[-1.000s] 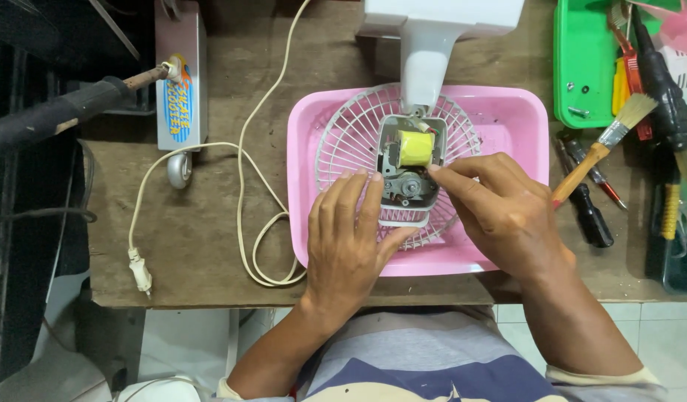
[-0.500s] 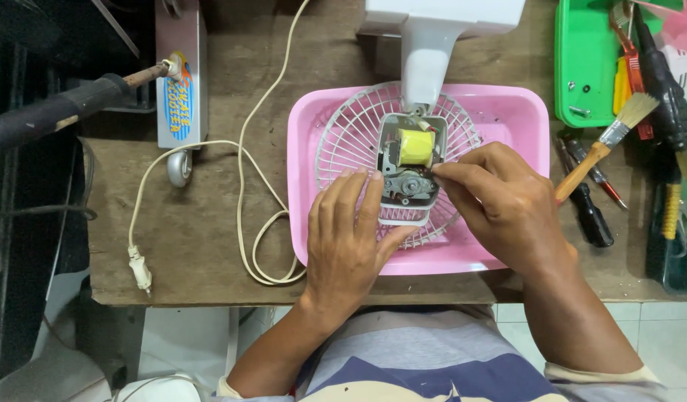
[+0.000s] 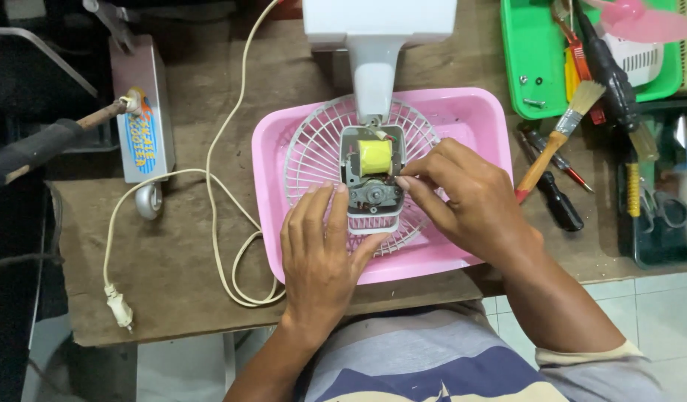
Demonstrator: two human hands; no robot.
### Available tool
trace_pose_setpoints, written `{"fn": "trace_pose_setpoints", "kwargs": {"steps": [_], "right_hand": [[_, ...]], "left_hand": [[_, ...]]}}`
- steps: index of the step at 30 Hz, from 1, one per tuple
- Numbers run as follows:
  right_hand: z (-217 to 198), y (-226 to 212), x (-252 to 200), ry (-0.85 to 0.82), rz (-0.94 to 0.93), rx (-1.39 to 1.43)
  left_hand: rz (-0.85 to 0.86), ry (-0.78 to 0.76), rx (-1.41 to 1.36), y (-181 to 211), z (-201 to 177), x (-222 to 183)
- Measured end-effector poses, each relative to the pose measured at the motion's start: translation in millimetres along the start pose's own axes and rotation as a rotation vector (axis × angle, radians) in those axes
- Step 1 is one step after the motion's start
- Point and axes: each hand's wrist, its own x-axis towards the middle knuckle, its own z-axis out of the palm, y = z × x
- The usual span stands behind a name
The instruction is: Disassembling a small electric fan to remove and inspect the motor components using a screwdriver and a brush.
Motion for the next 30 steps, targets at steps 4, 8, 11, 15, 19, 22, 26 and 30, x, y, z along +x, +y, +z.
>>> {"fn": "trace_pose_setpoints", "kwargs": {"steps": [4,8,11,15,19,22,26,30], "right_hand": [[-27.5,44.4,-2.4,0.010,0.124,-0.109],[-56.6,127.6,-4.3,0.043,0.312,-0.406],[-56.5,169.0,-2.3,-0.065,0.477,-0.522],[-50.8,187.5,-9.6,-0.112,0.532,-0.565],[-65.8,197.0,-34.1,0.041,0.476,-0.454],[-89.4,185.4,-52.0,0.114,0.507,-0.336],[-110.3,157.2,-73.2,0.116,0.638,-0.218],[-114.6,120.9,-86.7,0.105,0.765,-0.304]], "left_hand": [[-0.006,-0.003,0.001,-1.0,1.2,-0.2],[-0.004,0.003,-0.026,-1.8,0.3,0.4],[0.007,0.019,-0.056,-4.3,-7.2,4.1],[-0.022,0.032,-0.185,-16.6,-28.8,21.4],[0.094,-0.055,-0.188,-32.2,-54.2,56.5],[0.202,-0.115,-0.210,-44.9,-52.7,80.7],[0.271,-0.121,-0.221,-59.3,-32.2,96.1],[0.300,-0.152,-0.244,-67.2,-23.9,95.1]]}}
